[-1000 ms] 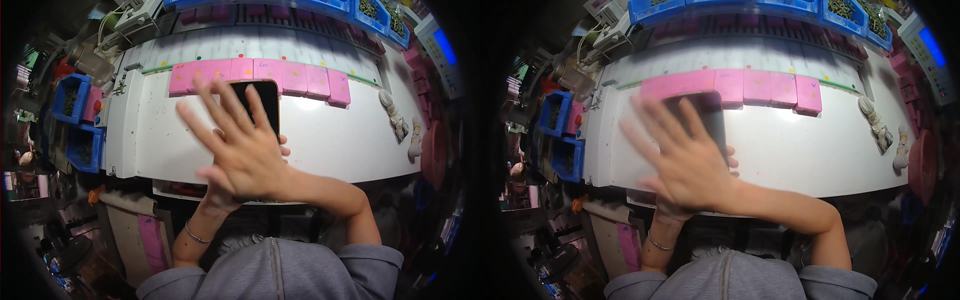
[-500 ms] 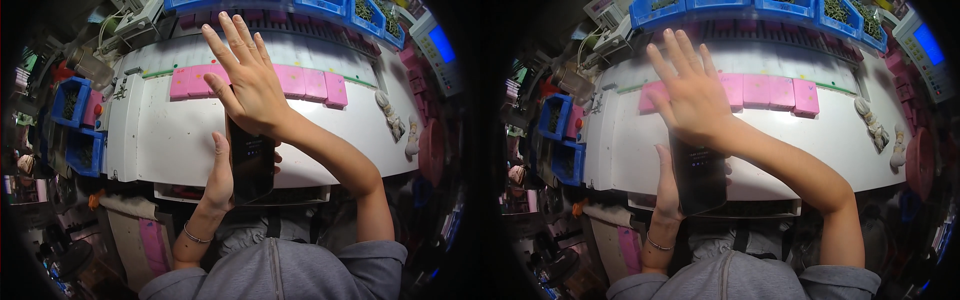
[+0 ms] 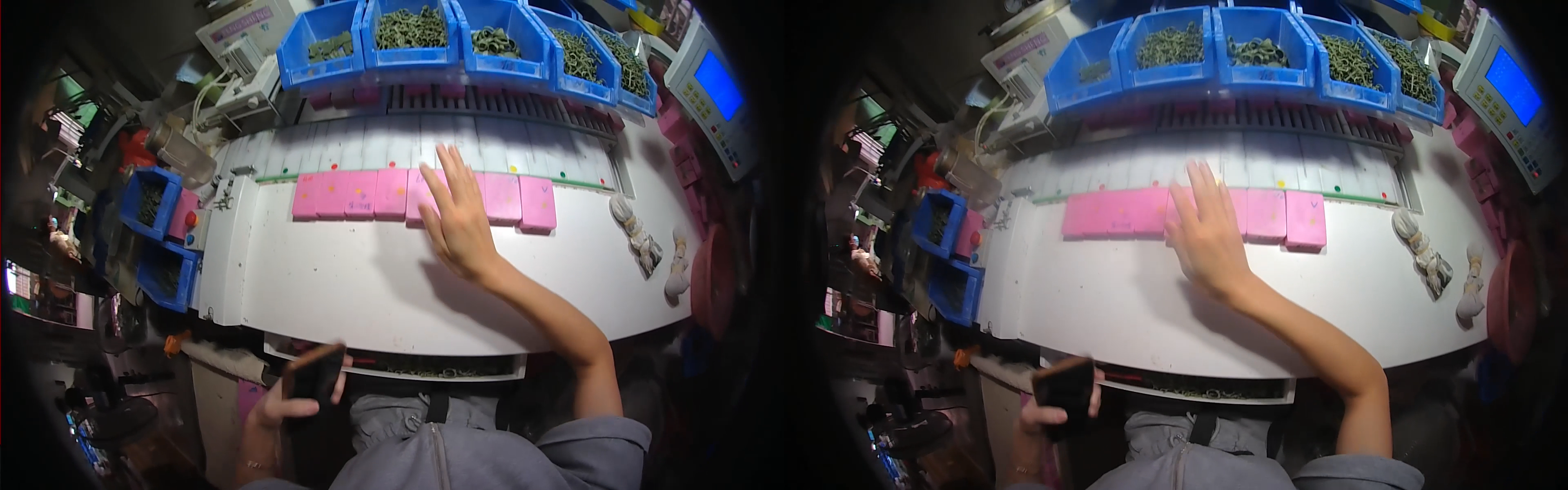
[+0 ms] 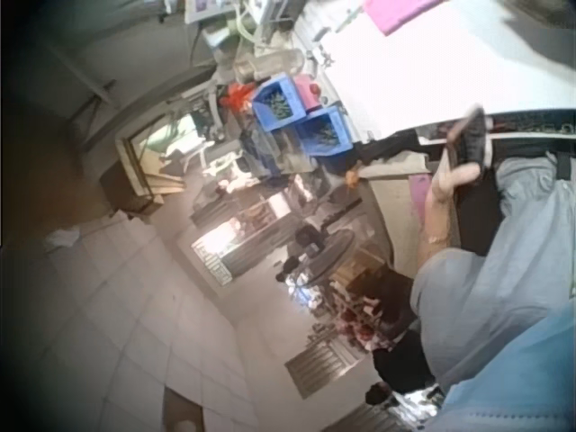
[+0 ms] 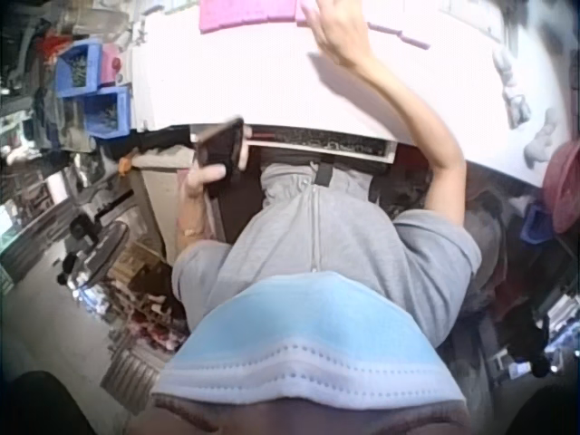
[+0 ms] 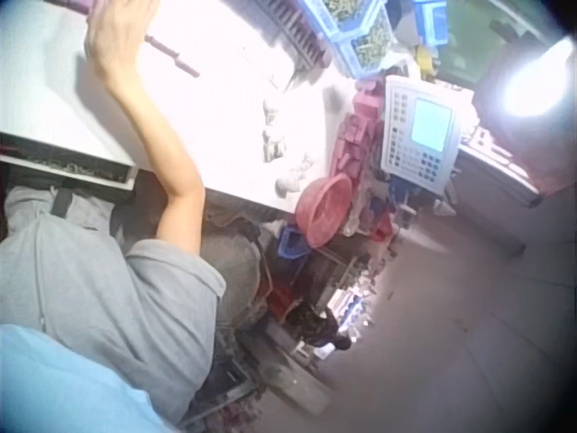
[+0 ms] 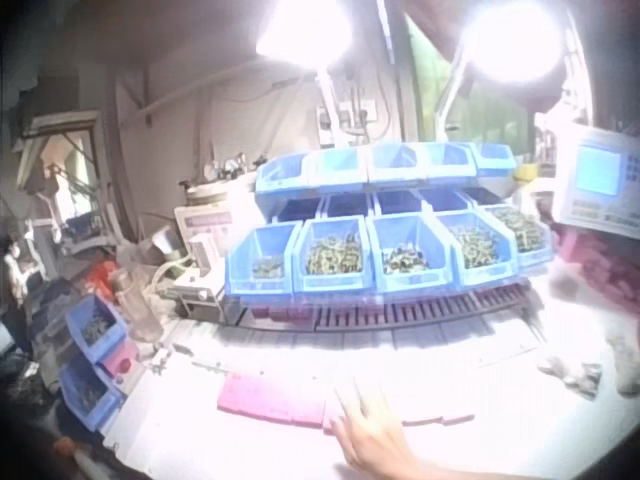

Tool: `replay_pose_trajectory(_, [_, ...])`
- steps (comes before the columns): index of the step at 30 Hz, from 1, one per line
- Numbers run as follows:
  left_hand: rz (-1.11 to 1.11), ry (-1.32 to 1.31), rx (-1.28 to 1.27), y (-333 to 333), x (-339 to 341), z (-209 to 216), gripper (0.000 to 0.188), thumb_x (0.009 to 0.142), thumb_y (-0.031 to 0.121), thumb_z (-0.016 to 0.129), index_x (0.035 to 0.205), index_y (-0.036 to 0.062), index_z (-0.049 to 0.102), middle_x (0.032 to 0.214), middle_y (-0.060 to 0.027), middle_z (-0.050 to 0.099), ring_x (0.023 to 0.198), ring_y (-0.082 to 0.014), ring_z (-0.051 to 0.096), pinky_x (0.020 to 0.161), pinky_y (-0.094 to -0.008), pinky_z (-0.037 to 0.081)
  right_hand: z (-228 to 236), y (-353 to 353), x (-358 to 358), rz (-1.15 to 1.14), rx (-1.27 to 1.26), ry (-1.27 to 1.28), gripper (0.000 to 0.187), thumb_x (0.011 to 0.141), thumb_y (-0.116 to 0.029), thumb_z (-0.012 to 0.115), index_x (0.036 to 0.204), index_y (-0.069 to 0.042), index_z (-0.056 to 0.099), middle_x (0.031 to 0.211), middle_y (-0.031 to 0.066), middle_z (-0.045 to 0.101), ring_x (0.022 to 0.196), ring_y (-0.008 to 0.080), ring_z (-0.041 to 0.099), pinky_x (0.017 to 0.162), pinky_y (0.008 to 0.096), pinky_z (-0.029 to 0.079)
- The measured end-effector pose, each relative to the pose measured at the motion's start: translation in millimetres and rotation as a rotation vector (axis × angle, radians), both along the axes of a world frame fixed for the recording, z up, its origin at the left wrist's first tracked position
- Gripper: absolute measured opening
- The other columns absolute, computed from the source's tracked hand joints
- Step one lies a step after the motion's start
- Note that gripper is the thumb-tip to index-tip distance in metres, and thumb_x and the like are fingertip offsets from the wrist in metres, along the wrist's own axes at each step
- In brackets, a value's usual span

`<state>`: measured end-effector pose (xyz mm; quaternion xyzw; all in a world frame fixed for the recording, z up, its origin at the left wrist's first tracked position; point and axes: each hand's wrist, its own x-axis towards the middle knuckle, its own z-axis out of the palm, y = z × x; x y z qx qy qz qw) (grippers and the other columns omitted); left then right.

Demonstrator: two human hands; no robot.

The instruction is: The person assembles small green plastic components into pink rectangular molds. They repeatedly pick up parts, insert them into the molds, and wipe the molds with a cloth. The person also briefly handles a smartphone and adjusts the molds on the table.

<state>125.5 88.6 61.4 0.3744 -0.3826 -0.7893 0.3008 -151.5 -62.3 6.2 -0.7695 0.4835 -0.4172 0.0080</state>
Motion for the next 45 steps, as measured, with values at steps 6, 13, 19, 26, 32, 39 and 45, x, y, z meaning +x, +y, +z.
replay_pose_trajectory(6, [-0.569,-0.585,0.56,111,60,-56,0.08,0.088,0.031,0.055,0.147,0.0094,0.005,0.134,-0.0112,0.032,0.084,-0.0156,0.049,0.073,-0.0263,0.045,-15,34,-21,0.219,0.041,-0.035,0.05,0.079,-0.006,0.06,0.124,0.007,0.043,0.132,0.0292,0.036,0.123,0.0449,0.038,0.1,0.048,0.034])
replay_pose_trajectory(13, [-0.681,-0.779,0.355,171,57,-123,0.081,0.089,0.041,0.05,0.148,0.0202,-0.001,0.149,-0.0192,0.019,0.131,-0.0329,0.033,0.102,-0.0351,0.032,-21,46,-25,0.341,0.056,-0.106,0.05,0.078,-0.001,0.059,0.124,0.008,0.043,0.127,0.0264,0.041,0.119,0.0428,0.041,0.098,0.0452,0.037])
replay_pose_trajectory(19, [-0.707,-1.092,-0.067,156,37,-140,0.075,0.082,0.038,0.056,0.145,0.0199,0.018,0.106,-0.0228,0.047,0.093,-0.0381,0.053,0.082,-0.0409,0.045,-24,46,-26,0.293,0.075,-0.14,0.05,0.076,0.0,0.059,0.123,0.008,0.043,0.125,0.0261,0.043,0.117,0.0421,0.043,0.099,0.0444,0.037])
replay_pose_trajectory(26, [-0.442,-1.386,0.078,144,21,-189,0.054,0.085,0.048,0.041,0.114,0.0047,0.058,0.118,-0.0292,0.05,0.102,-0.0436,0.049,0.091,-0.0462,0.042,-21,45,-31,0.262,0.097,-0.189,0.047,0.078,0.003,0.057,0.123,0.008,0.042,0.123,0.0274,0.044,0.115,0.0421,0.044,0.098,0.0439,0.038])
replay_pose_trajectory(32, [-0.239,-1.239,0.177,152,15,-161,0.054,0.085,0.047,0.046,0.117,0.0049,0.059,0.119,-0.0252,0.053,0.11,-0.0409,0.046,0.096,-0.0446,0.038,-24,46,-30,0.237,0.154,-0.215,0.046,0.081,0.001,0.055,0.124,0.008,0.04,0.123,0.0279,0.044,0.112,0.0419,0.046,0.096,0.0421,0.04])
replay_pose_trajectory(39, [-0.13,-0.989,0.206,208,39,-148,0.089,0.079,0.043,0.068,0.145,0.0089,0.018,0.14,-0.0214,0.032,0.126,-0.0286,0.038,0.101,-0.0372,0.038,-30,48,-29,0.235,0.196,-0.235,0.048,0.086,-0.002,0.051,0.132,0.002,0.035,0.129,0.0254,0.041,0.116,0.041,0.044,0.098,0.0411,0.039])
replay_pose_trajectory(45, [0.226,-0.944,0.121,202,-7,-121,0.062,0.08,0.019,0.072,0.135,0.0109,0.044,0.129,-0.0135,0.048,0.105,-0.0207,0.058,0.088,-0.0311,0.049,-34,42,-33,0.225,0.114,-0.198,0.053,0.082,-0.003,0.056,0.13,0.006,0.034,0.125,0.0303,0.042,0.109,0.0435,0.048,0.093,0.0427,0.042])
